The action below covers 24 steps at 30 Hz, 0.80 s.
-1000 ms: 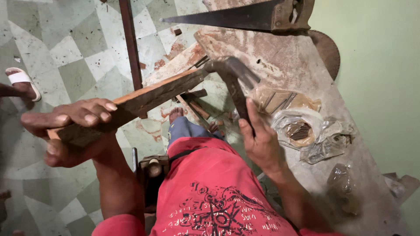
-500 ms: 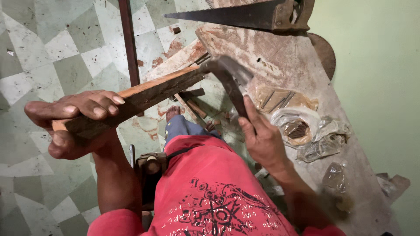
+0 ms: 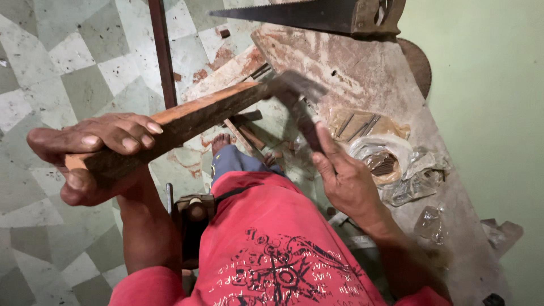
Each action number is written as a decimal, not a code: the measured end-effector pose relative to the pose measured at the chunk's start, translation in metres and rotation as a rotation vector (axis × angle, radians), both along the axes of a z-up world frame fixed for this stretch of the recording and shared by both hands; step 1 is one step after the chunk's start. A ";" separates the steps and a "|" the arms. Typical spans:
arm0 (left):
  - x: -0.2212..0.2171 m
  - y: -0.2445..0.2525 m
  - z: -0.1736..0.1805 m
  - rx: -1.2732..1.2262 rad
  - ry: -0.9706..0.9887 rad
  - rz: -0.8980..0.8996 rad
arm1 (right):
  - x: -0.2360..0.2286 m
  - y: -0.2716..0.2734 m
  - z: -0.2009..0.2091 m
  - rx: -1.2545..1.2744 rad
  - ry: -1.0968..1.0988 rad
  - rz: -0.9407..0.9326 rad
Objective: The person hammers nails into a rectangular wooden plank using a claw hammer. They hold the plank with one hand and strike the nails with the other, occasionally repositioning the wood on the workbench.
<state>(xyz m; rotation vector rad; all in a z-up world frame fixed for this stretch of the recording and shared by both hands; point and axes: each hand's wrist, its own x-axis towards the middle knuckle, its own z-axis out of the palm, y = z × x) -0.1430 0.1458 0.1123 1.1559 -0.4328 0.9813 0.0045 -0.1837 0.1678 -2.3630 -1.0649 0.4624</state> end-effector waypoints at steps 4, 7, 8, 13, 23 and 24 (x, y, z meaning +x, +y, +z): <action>0.002 0.000 0.001 -0.007 -0.012 -0.032 | 0.003 0.004 0.012 -0.024 0.062 0.013; 0.002 0.001 0.001 -0.004 -0.018 -0.013 | 0.003 0.006 0.015 -0.013 0.130 -0.040; 0.002 0.002 0.000 0.011 -0.020 -0.024 | 0.003 0.007 0.015 -0.081 0.149 -0.058; 0.002 -0.004 0.003 -0.043 -0.009 0.019 | 0.005 0.002 0.018 -0.045 0.125 0.005; -0.002 0.004 -0.007 -0.041 -0.010 -0.053 | -0.005 -0.002 -0.002 0.046 -0.073 0.022; -0.002 0.005 -0.008 -0.064 0.012 -0.029 | -0.008 -0.003 -0.006 0.063 -0.197 0.004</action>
